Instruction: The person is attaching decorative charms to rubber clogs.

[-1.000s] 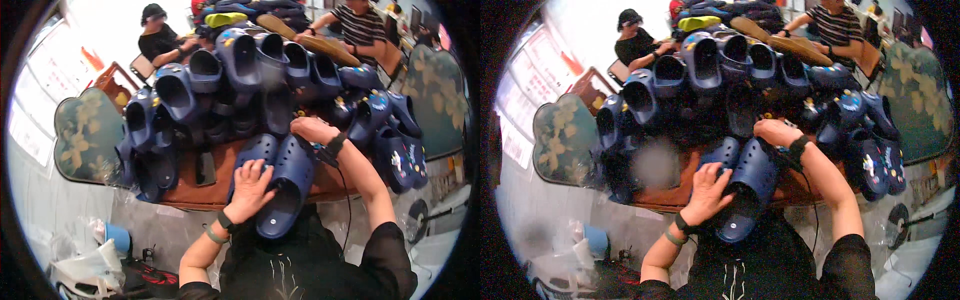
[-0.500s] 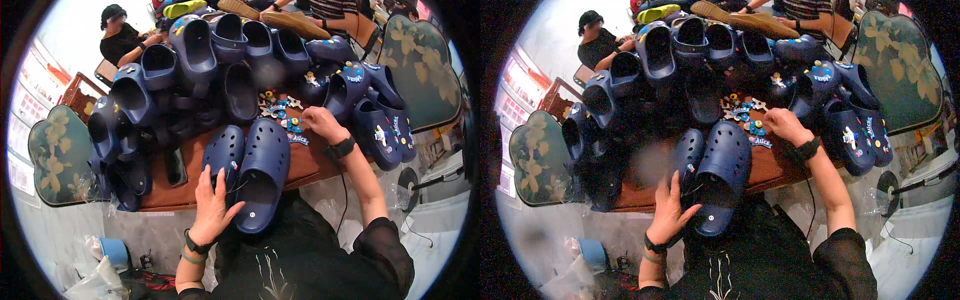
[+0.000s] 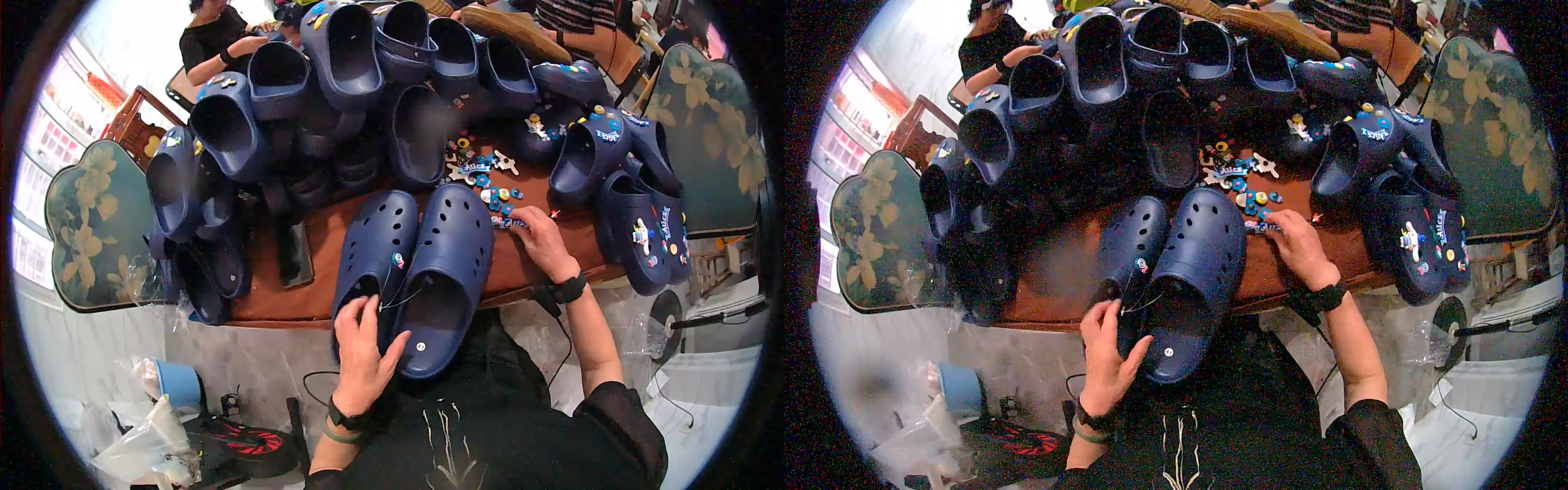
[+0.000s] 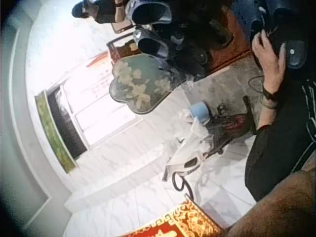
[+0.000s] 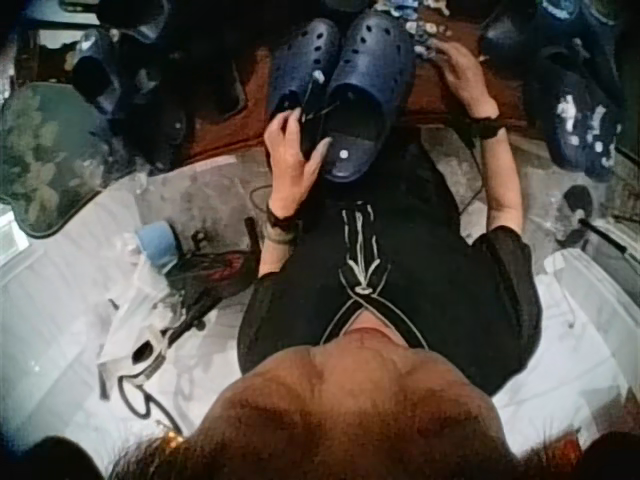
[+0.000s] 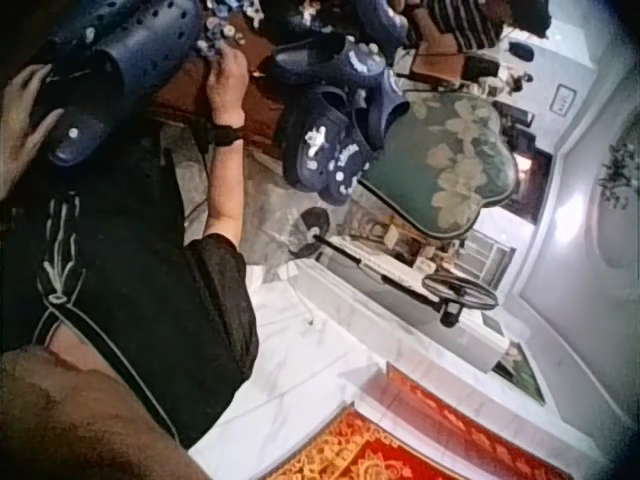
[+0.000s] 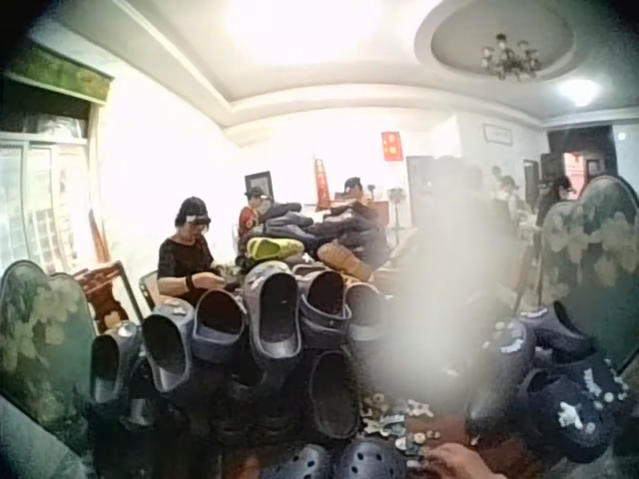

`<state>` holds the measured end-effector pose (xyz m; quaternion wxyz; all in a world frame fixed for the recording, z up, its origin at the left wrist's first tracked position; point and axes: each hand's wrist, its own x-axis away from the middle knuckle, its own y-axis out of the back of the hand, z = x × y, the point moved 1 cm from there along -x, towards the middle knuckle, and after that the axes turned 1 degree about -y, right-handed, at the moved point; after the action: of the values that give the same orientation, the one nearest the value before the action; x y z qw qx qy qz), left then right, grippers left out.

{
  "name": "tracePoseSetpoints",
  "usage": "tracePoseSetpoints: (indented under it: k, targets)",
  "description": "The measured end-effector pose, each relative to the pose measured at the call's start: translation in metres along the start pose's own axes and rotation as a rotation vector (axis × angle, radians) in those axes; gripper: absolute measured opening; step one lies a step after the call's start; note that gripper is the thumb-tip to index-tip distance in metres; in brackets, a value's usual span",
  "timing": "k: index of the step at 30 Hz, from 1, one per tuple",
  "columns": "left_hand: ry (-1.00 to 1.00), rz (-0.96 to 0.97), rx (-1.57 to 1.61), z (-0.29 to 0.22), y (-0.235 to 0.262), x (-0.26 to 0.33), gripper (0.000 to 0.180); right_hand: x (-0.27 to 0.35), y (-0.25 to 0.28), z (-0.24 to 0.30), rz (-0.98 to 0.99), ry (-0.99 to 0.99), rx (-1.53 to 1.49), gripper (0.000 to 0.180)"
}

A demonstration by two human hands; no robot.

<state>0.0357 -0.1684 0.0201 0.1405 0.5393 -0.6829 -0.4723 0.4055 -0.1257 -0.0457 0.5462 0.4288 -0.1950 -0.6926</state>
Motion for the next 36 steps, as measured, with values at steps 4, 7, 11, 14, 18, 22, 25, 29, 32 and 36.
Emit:
tracePoseSetpoints:
  k: [4, 7, 11, 14, 18, 22, 25, 29, 32, 36]
  targets:
    - [-0.077, 0.026, 0.137, 0.002, -0.006, -0.001, 0.069, -0.003, 0.008, -0.002, -0.09, 0.028, -0.022, 0.022]
    - [-0.023, 0.043, 0.163, 0.008, -0.015, -0.003, 0.067, -0.006, 0.01, 0.004, -0.099, -0.001, -0.048, 0.021]
    - [-0.08, 0.081, -0.007, 0.018, -0.034, -0.001, 0.066, -0.017, 0.009, 0.047, 0.009, -0.322, -0.583, 0.016]
    - [-0.055, 0.072, 0.024, 0.018, -0.037, 0.001, 0.068, -0.045, -0.001, 0.08, 0.178, -0.394, -0.832, 0.013]
    - [-0.062, 0.059, 0.067, 0.017, -0.036, 0.004, 0.067, -0.09, -0.009, 0.129, 0.459, 0.231, -0.373, 0.01]
    - [-0.019, 0.146, 0.122, 0.02, -0.034, 0.002, 0.064, -0.122, -0.032, 0.15, 0.632, 0.088, -0.301, 0.011]
    - [-0.041, 0.094, 0.126, 0.022, -0.032, 0.001, 0.062, -0.146, -0.053, 0.178, 0.658, 0.454, -0.305, 0.012]
    - [-0.066, 0.087, 0.141, 0.026, -0.035, 0.002, 0.061, -0.161, -0.083, 0.199, 0.82, 0.514, -0.145, 0.016]
    - [-0.006, 0.219, 0.234, 0.028, -0.034, 0.003, 0.063, -0.159, -0.089, 0.203, 0.82, 0.607, -0.127, 0.018]
    - [-0.008, 0.198, 0.25, 0.03, -0.034, 0.004, 0.064, -0.153, -0.08, 0.211, 0.843, 0.68, -0.074, 0.019]
